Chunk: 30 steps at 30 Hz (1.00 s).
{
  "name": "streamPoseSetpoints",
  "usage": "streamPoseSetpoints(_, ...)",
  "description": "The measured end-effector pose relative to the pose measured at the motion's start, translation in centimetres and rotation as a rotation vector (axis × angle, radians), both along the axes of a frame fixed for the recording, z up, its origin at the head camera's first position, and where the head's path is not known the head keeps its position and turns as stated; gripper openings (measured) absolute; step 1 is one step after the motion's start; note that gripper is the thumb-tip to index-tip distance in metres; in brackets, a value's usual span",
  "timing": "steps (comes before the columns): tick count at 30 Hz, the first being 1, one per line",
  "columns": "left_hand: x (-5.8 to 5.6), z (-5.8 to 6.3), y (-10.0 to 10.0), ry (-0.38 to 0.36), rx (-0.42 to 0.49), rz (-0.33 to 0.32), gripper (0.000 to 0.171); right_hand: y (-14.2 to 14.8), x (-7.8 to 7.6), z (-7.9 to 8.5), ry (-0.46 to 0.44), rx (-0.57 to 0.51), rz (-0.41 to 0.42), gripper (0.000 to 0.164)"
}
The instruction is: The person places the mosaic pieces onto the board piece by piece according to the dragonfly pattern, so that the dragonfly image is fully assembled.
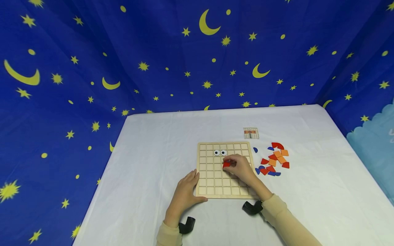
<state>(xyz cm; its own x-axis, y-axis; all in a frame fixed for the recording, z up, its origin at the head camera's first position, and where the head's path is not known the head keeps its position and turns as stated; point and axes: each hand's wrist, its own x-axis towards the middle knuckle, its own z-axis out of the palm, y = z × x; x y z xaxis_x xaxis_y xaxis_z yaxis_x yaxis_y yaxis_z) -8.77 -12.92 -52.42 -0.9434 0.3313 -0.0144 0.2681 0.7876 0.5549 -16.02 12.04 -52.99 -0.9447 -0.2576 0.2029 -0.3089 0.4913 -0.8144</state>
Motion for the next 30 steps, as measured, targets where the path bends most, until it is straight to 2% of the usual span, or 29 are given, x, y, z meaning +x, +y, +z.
streamPoseSetpoints(7, -0.05, 0.05, -0.03, -0.028, 0.000, 0.002, 0.098, 0.06, -0.17, -0.47, -0.023, 0.033, 0.015, 0.030)
streamPoseSetpoints(15, -0.03, 0.00, -0.03, -0.023, 0.002, 0.001, 0.097, 0.18, -0.29, -0.65, 0.006, 0.069, 0.018, 0.029)
streamPoseSetpoints(22, -0.03, 0.01, 0.05, -0.014, 0.006, -0.002, 0.096, 0.32, -0.35, -0.73, 0.009, 0.022, 0.047, 0.030)
streamPoseSetpoints(30, -0.06, 0.07, 0.09, -0.016, 0.006, -0.001, 0.096, 0.47, -0.38, -0.78, -0.011, -0.001, 0.034, 0.031)
